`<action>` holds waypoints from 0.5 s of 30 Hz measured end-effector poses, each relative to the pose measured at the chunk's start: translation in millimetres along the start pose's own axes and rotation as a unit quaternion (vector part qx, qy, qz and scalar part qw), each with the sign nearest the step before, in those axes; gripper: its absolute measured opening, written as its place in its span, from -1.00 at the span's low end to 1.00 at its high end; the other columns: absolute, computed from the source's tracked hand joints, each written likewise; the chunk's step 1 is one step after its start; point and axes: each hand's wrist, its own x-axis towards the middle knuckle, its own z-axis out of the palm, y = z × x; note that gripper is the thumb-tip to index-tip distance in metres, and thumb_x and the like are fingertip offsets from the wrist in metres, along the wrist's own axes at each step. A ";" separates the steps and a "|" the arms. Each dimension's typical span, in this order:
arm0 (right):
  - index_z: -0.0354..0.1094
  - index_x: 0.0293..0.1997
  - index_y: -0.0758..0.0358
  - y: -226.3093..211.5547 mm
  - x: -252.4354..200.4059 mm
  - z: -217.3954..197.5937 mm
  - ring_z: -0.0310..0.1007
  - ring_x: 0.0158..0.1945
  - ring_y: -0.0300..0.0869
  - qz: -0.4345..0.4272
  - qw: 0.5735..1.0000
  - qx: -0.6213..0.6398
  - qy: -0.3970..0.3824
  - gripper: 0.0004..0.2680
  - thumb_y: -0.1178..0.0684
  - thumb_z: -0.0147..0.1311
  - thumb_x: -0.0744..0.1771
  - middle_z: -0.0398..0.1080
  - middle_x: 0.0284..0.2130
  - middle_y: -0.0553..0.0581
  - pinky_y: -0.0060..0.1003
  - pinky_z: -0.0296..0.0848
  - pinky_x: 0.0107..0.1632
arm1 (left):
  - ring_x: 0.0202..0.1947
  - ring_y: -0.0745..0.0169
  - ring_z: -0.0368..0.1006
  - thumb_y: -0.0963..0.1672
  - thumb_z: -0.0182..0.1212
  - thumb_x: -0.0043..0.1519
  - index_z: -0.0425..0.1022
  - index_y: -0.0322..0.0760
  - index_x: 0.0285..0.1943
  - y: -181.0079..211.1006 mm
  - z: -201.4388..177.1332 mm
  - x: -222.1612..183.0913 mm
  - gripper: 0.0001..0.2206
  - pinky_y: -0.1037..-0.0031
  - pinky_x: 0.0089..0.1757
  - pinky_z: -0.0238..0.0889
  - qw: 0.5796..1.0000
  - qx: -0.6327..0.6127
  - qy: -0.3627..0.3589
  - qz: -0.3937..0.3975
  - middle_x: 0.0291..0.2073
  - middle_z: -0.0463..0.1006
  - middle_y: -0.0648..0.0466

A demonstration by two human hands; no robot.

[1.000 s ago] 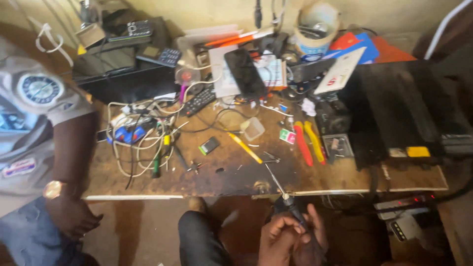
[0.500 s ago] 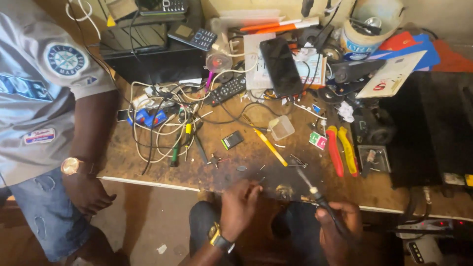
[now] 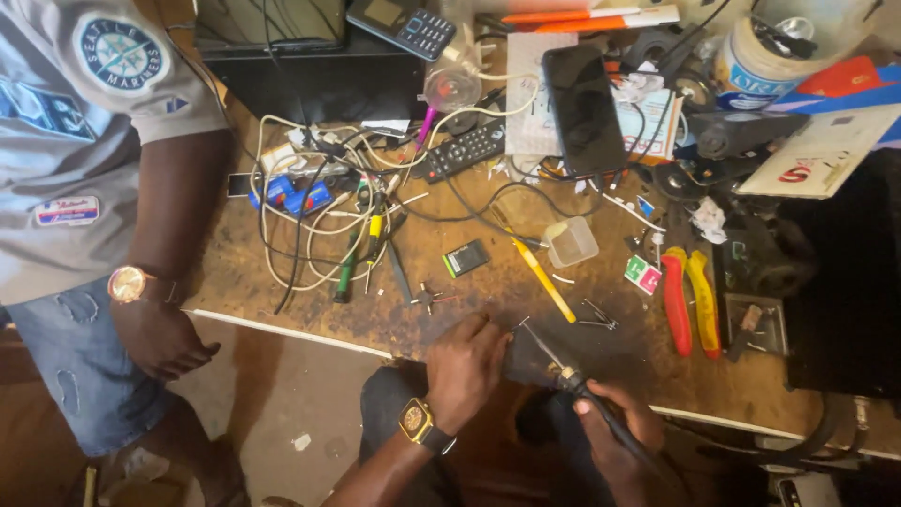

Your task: Repairing a mobile phone by soldering wires and components on a circuit board.

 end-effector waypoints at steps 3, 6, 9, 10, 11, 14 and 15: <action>0.58 -0.09 0.17 19.6 -6.2 3.9 0.63 -0.26 -0.24 0.003 0.999 -0.018 0.051 -0.79 -0.01 0.36 0.25 0.64 -0.24 0.08 -0.36 0.53 -0.08 | -0.49 -0.15 0.38 -0.12 0.12 0.41 0.41 -0.27 -0.29 8.2 -7.0 4.0 -0.80 0.04 -0.48 0.18 1.000 -0.001 -0.022 -0.005 -0.31 0.42 -0.03; 0.53 -0.07 0.09 23.9 -9.9 3.0 0.60 -0.31 -0.28 0.006 0.999 -0.008 0.044 -0.80 -0.01 0.33 0.26 0.63 -0.30 0.03 -0.39 0.50 -0.15 | -0.44 -0.08 0.39 -0.19 0.12 0.36 0.37 -0.29 -0.29 6.5 -5.6 1.1 -0.86 0.13 -0.52 0.18 0.999 0.020 -0.008 0.025 -0.27 0.43 -0.03; 0.57 -0.15 0.09 23.5 -9.7 2.7 0.61 -0.27 -0.23 -0.002 0.997 -0.049 0.053 -0.81 -0.05 0.33 0.24 0.63 -0.26 0.00 -0.33 0.49 -0.05 | -0.50 -0.10 0.36 -0.13 0.13 0.37 0.33 -0.25 -0.31 5.5 -3.1 -1.5 -0.81 0.11 -0.52 0.15 1.000 0.009 -0.011 0.008 -0.32 0.38 -0.02; 0.56 -0.17 0.09 19.9 -8.2 2.2 0.62 -0.24 -0.22 -0.036 0.996 -0.051 0.057 -0.83 -0.03 0.34 0.25 0.63 -0.26 0.01 -0.32 0.50 -0.01 | -0.47 -0.08 0.38 -0.14 0.14 0.37 0.36 -0.25 -0.30 5.0 -2.5 -1.4 -0.83 0.13 -0.50 0.18 1.000 0.005 -0.001 0.008 -0.28 0.41 -0.01; 0.56 -0.18 0.10 16.3 -6.7 1.8 0.64 -0.21 -0.22 -0.069 0.994 -0.053 0.061 -0.85 -0.02 0.35 0.25 0.63 -0.26 0.02 -0.32 0.51 0.02 | -0.44 -0.05 0.41 -0.14 0.15 0.36 0.40 -0.25 -0.28 4.3 -2.1 -1.3 -0.85 0.15 -0.48 0.21 1.000 0.002 0.010 0.007 -0.24 0.44 0.00; 0.55 -0.20 0.08 23.0 -7.3 0.8 0.60 -0.23 -0.22 -0.078 0.994 -0.059 0.046 -0.84 -0.08 0.31 0.26 0.60 -0.27 -0.02 -0.35 0.46 -0.05 | -0.39 -0.04 0.45 -0.15 0.14 0.38 0.47 -0.27 -0.23 4.4 -2.5 -0.6 -0.87 0.19 -0.43 0.29 1.000 -0.009 0.022 0.009 -0.22 0.47 0.00; 0.55 -0.20 0.08 22.2 -6.5 2.8 0.60 -0.23 -0.22 -0.077 0.994 -0.060 0.044 -0.84 -0.08 0.31 0.26 0.60 -0.27 -0.02 -0.35 0.46 -0.05 | -0.39 -0.04 0.45 -0.15 0.14 0.38 0.47 -0.27 -0.23 4.2 -2.2 -0.2 -0.87 0.19 -0.43 0.29 1.000 -0.009 0.021 0.008 -0.22 0.47 0.00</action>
